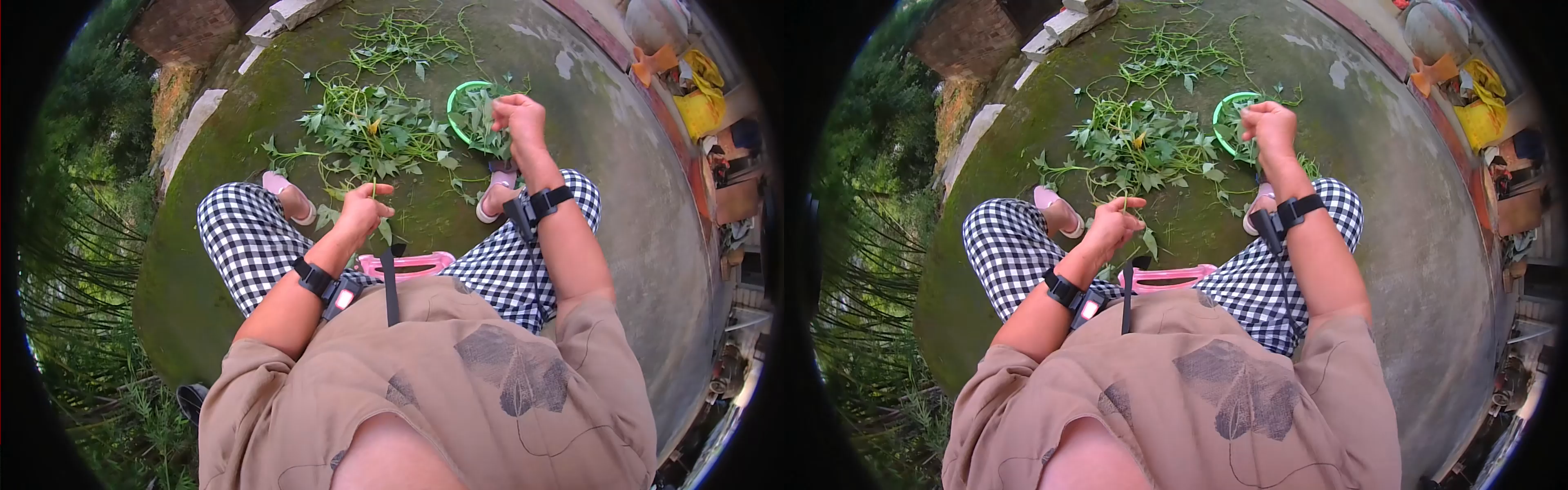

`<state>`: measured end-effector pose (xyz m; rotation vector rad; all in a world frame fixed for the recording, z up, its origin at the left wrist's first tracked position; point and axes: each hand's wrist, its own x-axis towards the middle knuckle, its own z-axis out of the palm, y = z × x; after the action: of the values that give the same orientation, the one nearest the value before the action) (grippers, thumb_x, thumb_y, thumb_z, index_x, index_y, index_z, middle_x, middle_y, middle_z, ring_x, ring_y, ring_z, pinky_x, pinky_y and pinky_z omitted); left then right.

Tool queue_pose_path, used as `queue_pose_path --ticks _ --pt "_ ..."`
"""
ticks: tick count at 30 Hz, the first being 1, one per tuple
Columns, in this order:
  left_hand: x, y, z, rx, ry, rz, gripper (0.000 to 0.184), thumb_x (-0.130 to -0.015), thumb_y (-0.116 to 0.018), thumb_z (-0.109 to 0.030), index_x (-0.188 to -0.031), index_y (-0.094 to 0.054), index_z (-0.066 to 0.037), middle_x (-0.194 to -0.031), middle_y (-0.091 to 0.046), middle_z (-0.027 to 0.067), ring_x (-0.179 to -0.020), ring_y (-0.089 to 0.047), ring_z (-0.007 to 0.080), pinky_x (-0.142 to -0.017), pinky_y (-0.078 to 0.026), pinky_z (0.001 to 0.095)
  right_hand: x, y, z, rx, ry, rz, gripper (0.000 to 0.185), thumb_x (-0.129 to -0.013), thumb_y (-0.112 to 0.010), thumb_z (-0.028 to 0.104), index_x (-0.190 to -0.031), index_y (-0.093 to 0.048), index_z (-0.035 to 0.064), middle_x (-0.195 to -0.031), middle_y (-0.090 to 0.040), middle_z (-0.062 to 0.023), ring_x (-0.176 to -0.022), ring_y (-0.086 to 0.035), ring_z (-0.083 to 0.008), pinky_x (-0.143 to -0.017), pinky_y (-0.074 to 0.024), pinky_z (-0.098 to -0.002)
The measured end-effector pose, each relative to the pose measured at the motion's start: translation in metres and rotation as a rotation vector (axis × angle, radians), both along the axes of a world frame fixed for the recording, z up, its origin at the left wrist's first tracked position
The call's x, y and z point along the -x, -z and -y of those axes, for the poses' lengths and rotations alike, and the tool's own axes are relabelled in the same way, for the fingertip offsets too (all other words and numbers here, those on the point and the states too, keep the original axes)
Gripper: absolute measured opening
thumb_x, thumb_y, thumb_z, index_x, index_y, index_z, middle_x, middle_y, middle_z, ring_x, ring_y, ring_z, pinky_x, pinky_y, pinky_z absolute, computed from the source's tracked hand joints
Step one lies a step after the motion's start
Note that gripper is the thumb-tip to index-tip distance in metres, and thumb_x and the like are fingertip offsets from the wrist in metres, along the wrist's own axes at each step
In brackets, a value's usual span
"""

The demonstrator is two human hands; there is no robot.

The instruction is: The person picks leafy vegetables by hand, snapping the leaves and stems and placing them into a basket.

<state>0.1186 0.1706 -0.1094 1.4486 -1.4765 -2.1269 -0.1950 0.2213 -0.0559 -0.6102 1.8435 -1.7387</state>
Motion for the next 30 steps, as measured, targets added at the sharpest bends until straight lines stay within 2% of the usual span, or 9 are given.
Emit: queue_pose_path --ticks 7,11,12,15,18,21,24,27,30 --pt "0.006 -0.013 -0.001 -0.242 0.265 -0.04 0.03 -0.097 -0.048 -0.022 -0.108 -0.061 0.002 -0.069 -0.061 0.005 -0.042 -0.041 0.0061 -0.036 -0.026 0.0211 0.107 0.011 0.03 -0.04 0.196 -0.03 0.006 -0.077 -0.065 -0.006 -0.075 -0.06 -0.003 -0.063 -0.06 -0.009 -0.047 -0.053 -0.0137 -0.04 -0.0421 -0.0266" --pt "0.007 -0.003 0.001 -0.321 0.27 -0.073 0.036 -0.1 -0.046 -0.028 -0.106 -0.061 0.004 -0.071 -0.062 0.0074 -0.042 -0.042 0.0069 -0.036 -0.026 0.0217 0.139 0.024 0.048 -0.248 0.123 -0.084 0.03 -0.075 -0.073 0.01 -0.1 -0.067 -0.005 -0.086 -0.068 -0.0129 -0.074 -0.063 -0.0195 -0.067 -0.0503 -0.0338" --pt "0.007 0.001 0.002 -0.338 0.269 -0.085 0.037 -0.1 -0.046 -0.03 -0.104 -0.061 0.004 -0.072 -0.063 0.009 -0.042 -0.042 0.0077 -0.036 -0.027 0.0221 0.147 0.033 0.053 -0.331 0.12 -0.142 0.044 -0.073 -0.075 0.019 -0.111 -0.067 -0.0025 -0.1 -0.069 -0.014 -0.091 -0.063 -0.022 -0.083 -0.0479 -0.034" --pt "0.006 0.004 0.006 -0.392 0.228 -0.093 0.038 -0.101 -0.042 -0.029 -0.104 -0.06 0.004 -0.073 -0.063 0.0093 -0.041 -0.042 0.0089 -0.036 -0.027 0.0222 0.161 0.051 0.061 -0.437 0.162 -0.454 0.042 -0.074 -0.075 0.019 -0.109 -0.067 -0.002 -0.103 -0.069 -0.0165 -0.095 -0.063 -0.024 -0.087 -0.047 -0.0338" --pt "0.007 -0.005 0.011 -0.485 0.172 -0.129 0.04 -0.103 -0.037 -0.031 -0.105 -0.059 0.003 -0.074 -0.063 0.0098 -0.043 -0.044 0.0103 -0.036 -0.027 0.0224 0.156 0.045 0.061 -0.499 0.147 -0.584 0.037 -0.075 -0.074 0.019 -0.106 -0.068 -0.0011 -0.094 -0.07 -0.0144 -0.084 -0.066 -0.0213 -0.078 -0.05 -0.0323" --pt "0.01 0.001 0.031 -0.644 0.109 -0.271 0.042 -0.103 -0.034 -0.033 -0.109 -0.058 0.001 -0.076 -0.063 0.0107 -0.045 -0.045 0.0112 -0.036 -0.028 0.0229 0.14 0.031 0.065 -0.413 0.012 -0.271 0.026 -0.077 -0.072 0.017 -0.096 -0.069 -0.0003 -0.081 -0.069 -0.0097 -0.067 -0.065 -0.0164 -0.063 -0.0507 -0.0293" --pt "0.014 -0.002 0.054 -0.72 0.051 -0.433 0.042 -0.103 -0.034 -0.036 -0.114 -0.057 -0.002 -0.086 -0.065 0.0123 -0.052 -0.046 0.0123 -0.039 -0.03 0.0231 0.083 0.01 0.059 -0.303 -0.122 -0.121 0.012 -0.084 -0.068 0.016 -0.089 -0.067 0.005 -0.07 -0.066 -0.0032 -0.059 -0.063 -0.0111 -0.05 -0.0438 -0.0213" --pt "0.023 -0.01 0.08 -0.724 -0.02 -0.554 0.042 -0.103 -0.034 -0.036 -0.115 -0.057 -0.003 -0.089 -0.065 0.0118 -0.056 -0.046 0.0128 -0.041 -0.032 0.0232 0.001 -0.002 0.048 -0.271 -0.413 0.054 0.014 -0.085 -0.066 0.021 -0.089 -0.066 0.0073 -0.072 -0.066 -0.0017 -0.062 -0.063 -0.0101 -0.056 -0.0451 -0.0215" --pt "0.035 -0.019 0.104 -0.708 -0.067 -0.656 0.043 -0.103 -0.033 -0.036 -0.115 -0.056 -0.002 -0.09 -0.065 0.0119 -0.058 -0.047 0.0135 -0.043 -0.033 0.0239 -0.079 -0.008 0.039 -0.359 -0.718 0.165 0.042 -0.085 -0.066 0.033 -0.114 -0.063 0.0034 -0.097 -0.067 -0.0046 -0.088 -0.061 -0.013 -0.079 -0.0452 -0.0275"
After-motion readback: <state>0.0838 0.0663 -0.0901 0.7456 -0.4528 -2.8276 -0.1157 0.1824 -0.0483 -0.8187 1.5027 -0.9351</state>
